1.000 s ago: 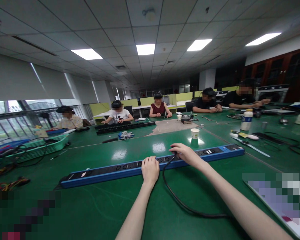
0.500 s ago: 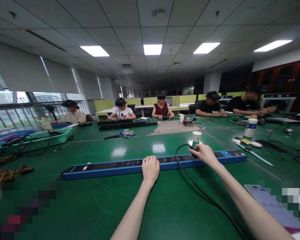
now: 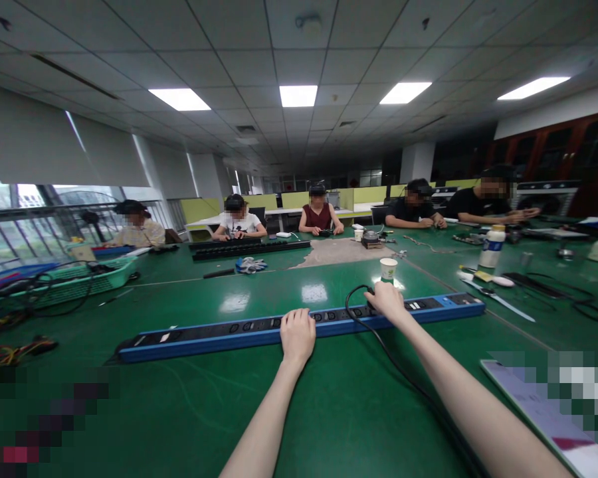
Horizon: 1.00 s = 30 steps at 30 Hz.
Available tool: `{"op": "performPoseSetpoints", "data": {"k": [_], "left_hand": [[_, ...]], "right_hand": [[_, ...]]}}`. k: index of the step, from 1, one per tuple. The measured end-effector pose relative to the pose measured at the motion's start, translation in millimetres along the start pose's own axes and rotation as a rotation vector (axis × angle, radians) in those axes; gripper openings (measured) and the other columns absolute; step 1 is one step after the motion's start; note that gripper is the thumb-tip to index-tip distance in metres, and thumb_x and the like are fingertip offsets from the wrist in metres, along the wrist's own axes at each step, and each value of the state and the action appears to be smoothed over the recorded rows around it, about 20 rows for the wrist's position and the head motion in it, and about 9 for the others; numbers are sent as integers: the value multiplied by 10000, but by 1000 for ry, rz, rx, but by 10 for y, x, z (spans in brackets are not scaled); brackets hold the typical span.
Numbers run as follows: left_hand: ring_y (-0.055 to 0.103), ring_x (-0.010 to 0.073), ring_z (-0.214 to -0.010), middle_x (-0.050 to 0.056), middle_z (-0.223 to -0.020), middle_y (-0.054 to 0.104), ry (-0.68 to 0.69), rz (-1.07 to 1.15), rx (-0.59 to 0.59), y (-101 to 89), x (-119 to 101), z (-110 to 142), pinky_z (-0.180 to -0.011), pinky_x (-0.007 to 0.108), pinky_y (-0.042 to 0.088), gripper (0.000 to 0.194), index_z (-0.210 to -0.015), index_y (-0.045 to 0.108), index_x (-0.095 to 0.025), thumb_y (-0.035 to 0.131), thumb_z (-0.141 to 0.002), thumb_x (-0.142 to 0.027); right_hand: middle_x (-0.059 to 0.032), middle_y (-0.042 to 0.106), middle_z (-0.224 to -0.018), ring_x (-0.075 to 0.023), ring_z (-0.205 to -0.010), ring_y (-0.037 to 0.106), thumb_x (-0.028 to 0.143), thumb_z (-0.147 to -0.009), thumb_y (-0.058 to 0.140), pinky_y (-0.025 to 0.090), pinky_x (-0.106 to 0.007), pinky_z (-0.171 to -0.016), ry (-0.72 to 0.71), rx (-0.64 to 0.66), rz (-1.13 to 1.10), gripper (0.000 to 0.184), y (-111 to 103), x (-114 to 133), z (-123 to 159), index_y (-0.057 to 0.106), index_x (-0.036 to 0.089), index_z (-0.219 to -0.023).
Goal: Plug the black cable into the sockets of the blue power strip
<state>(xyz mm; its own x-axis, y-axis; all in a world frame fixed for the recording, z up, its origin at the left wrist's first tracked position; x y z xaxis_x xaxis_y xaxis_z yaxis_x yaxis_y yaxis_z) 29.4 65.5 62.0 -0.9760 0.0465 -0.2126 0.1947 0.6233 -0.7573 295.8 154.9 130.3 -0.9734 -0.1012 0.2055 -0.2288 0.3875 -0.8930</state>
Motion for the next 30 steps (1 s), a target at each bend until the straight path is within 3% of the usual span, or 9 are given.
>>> {"op": "performPoseSetpoints", "data": {"k": [6,10,17,30], "left_hand": [[601,258,-1147,90,-1168,728,40,7,-80,45,29,10,-1051,410,399,341,-1194,704,-214,415,-1016,-248],[605,259,-1143,90,-1166,731,48,7,-109,53,32,17,-1043,414,403,332,-1190,706,-217,428,-1010,-240],[610,262,-1129,93,-1155,737,53,12,-119,52,24,7,-1032,426,405,319,-1170,713,-212,442,-1004,-239],[605,260,-1136,96,-1163,729,56,7,-112,81,31,10,-1044,420,397,327,-1188,702,-210,430,-1008,-236]], "right_hand": [[-213,733,-1108,-278,-1083,712,419,-953,582,527,-342,-891,115,127,141,382,11,192,83,732,115,-1129],[-228,729,-1123,-296,-1102,707,376,-976,546,523,-360,-893,55,132,210,356,-7,326,121,731,104,-1113],[-222,736,-1130,-288,-1119,703,531,-1016,421,495,-373,-944,-84,276,213,517,-202,286,245,711,135,-1177],[-217,724,-1179,-272,-1132,702,451,-1031,404,493,-368,-956,-22,269,163,463,-111,356,341,680,142,-1238]]}}
Point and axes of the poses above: each hand's wrist, its own z-axis away from the middle knuckle, its own y-axis out of the palm, x = y × z, the point moved 6 cm from there along -z, towards the middle knuckle
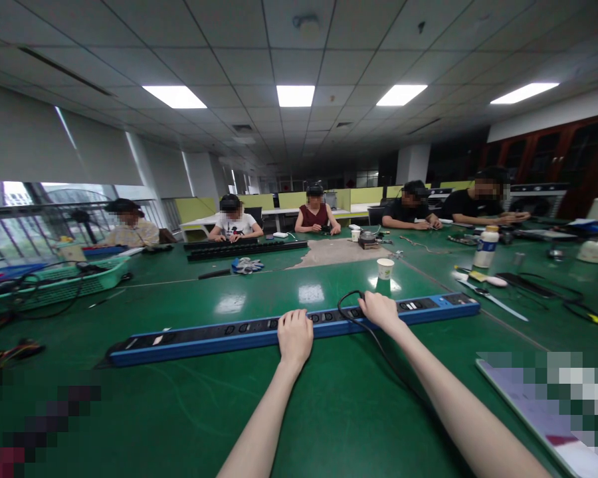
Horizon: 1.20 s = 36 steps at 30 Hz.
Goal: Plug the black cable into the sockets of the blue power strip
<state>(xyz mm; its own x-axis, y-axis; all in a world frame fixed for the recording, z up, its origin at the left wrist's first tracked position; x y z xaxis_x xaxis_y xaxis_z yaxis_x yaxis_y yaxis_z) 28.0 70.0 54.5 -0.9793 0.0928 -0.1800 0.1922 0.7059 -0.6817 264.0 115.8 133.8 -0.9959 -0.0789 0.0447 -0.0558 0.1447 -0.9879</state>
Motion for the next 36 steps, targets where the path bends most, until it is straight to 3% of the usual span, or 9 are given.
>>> {"op": "performPoseSetpoints", "data": {"k": [11,19,22,26,29,33,36], "left_hand": [[599,259,-1133,94,-1152,723,-3,3,-10,-30,2,5,-1042,424,397,315,-1174,703,-215,435,-1010,-241],[600,261,-1133,89,-1157,723,6,-5,-10,-3,8,-4,-1042,430,399,314,-1170,697,-217,426,-1013,-240],[605,265,-1134,96,-1156,725,5,4,-6,-3,12,-7,-1038,432,405,313,-1167,701,-220,433,-1008,-242],[606,267,-1132,101,-1153,729,0,20,3,-17,12,-12,-1034,442,409,309,-1170,707,-223,452,-995,-237],[603,268,-1132,100,-1158,729,-3,20,5,-31,9,-11,-1044,448,400,311,-1174,704,-223,449,-996,-235],[600,262,-1132,94,-1154,726,-2,13,8,-32,6,-2,-1044,436,398,314,-1168,700,-220,433,-1005,-239],[600,256,-1126,89,-1145,725,0,12,9,-25,5,0,-1041,428,398,317,-1168,697,-217,423,-1011,-238]], "right_hand": [[-167,742,-1117,-260,-1075,714,456,-1067,293,483,-320,-860,-2,-75,-6,488,250,-149,-169,670,152,-1129],[-209,747,-1059,-256,-1042,721,462,-1059,333,467,-304,-871,-49,-126,44,491,170,-90,-98,684,122,-1119],[-202,752,-1019,-261,-1011,725,469,-1062,309,466,-311,-856,-2,-167,6,518,89,-99,-106,686,123,-1142],[-178,751,-1042,-275,-982,716,538,-1061,209,457,-317,-795,149,-332,-119,622,-249,-395,-179,686,177,-1231],[-120,749,-1152,-273,-1036,696,623,-1030,265,443,-294,-771,95,-399,-189,608,-529,-719,-232,680,276,-1308],[-42,770,-1119,-230,-998,690,629,-972,442,431,-247,-756,-150,-205,-244,509,-643,-1071,-260,729,317,-1254],[-21,779,-942,-203,-865,690,655,-973,406,424,-241,-719,-197,-111,-277,537,-660,-1262,-235,720,317,-1248]]}}
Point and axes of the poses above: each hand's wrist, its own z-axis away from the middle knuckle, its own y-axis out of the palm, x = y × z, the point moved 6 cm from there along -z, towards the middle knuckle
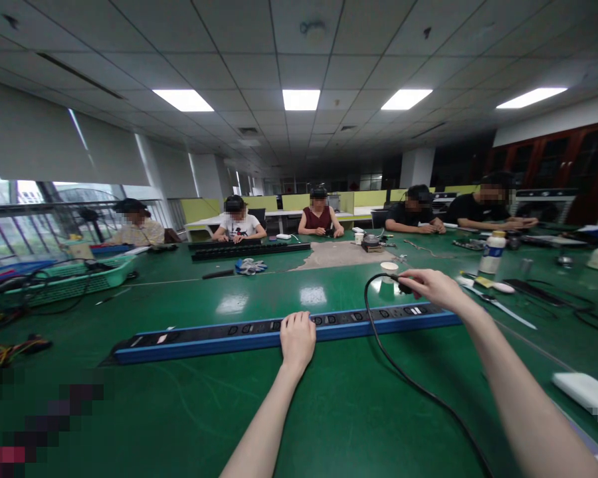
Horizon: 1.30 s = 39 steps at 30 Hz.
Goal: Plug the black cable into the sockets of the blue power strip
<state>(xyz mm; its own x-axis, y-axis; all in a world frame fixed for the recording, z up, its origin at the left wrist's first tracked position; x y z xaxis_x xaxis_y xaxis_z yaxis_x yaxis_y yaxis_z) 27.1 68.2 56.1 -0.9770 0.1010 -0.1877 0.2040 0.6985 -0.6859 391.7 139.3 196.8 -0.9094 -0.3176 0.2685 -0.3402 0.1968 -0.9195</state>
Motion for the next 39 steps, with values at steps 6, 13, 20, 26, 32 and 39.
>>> {"op": "performPoseSetpoints", "data": {"k": [6,13,20,26,32,39], "left_hand": [[601,255,-1120,89,-1136,726,4,1,-8,-14,-7,-3,-1028,415,402,310,-1163,699,-221,431,-1007,-235],[601,256,-1126,88,-1137,727,5,-4,-2,-14,-11,-4,-1038,416,396,318,-1163,699,-232,419,-1012,-244],[604,260,-1132,93,-1141,731,1,0,-4,-14,-11,-5,-1036,416,399,315,-1159,703,-234,429,-1004,-244],[603,260,-1135,90,-1155,730,5,-2,-6,-8,-16,-4,-1035,414,399,314,-1165,702,-231,432,-1004,-241],[604,262,-1138,90,-1167,729,4,-6,-2,4,-15,-2,-1038,418,399,313,-1164,703,-231,436,-1001,-245],[602,263,-1141,92,-1164,728,1,-4,-6,12,-14,5,-1039,420,399,322,-1174,697,-231,422,-1008,-244]], "right_hand": [[-105,750,-1047,-263,-942,677,684,-992,253,439,-306,-751,197,-161,111,640,-87,-195,9,704,258,-1147],[-169,724,-1070,-301,-932,672,509,-951,429,445,-363,-760,391,-189,267,465,28,-562,14,629,208,-1244],[-45,724,-1019,-191,-885,659,392,-901,559,409,-244,-723,1,59,169,418,282,-507,-60,592,258,-1296],[-28,727,-1024,-175,-919,664,317,-866,606,400,-230,-733,-30,175,191,360,538,-312,-55,683,281,-1216],[-61,725,-1086,-198,-962,672,283,-849,634,428,-265,-782,18,170,254,322,630,-181,-24,677,258,-1167],[-163,722,-1128,-274,-1040,697,180,-853,591,487,-356,-857,146,82,422,316,731,136,31,683,193,-1155]]}}
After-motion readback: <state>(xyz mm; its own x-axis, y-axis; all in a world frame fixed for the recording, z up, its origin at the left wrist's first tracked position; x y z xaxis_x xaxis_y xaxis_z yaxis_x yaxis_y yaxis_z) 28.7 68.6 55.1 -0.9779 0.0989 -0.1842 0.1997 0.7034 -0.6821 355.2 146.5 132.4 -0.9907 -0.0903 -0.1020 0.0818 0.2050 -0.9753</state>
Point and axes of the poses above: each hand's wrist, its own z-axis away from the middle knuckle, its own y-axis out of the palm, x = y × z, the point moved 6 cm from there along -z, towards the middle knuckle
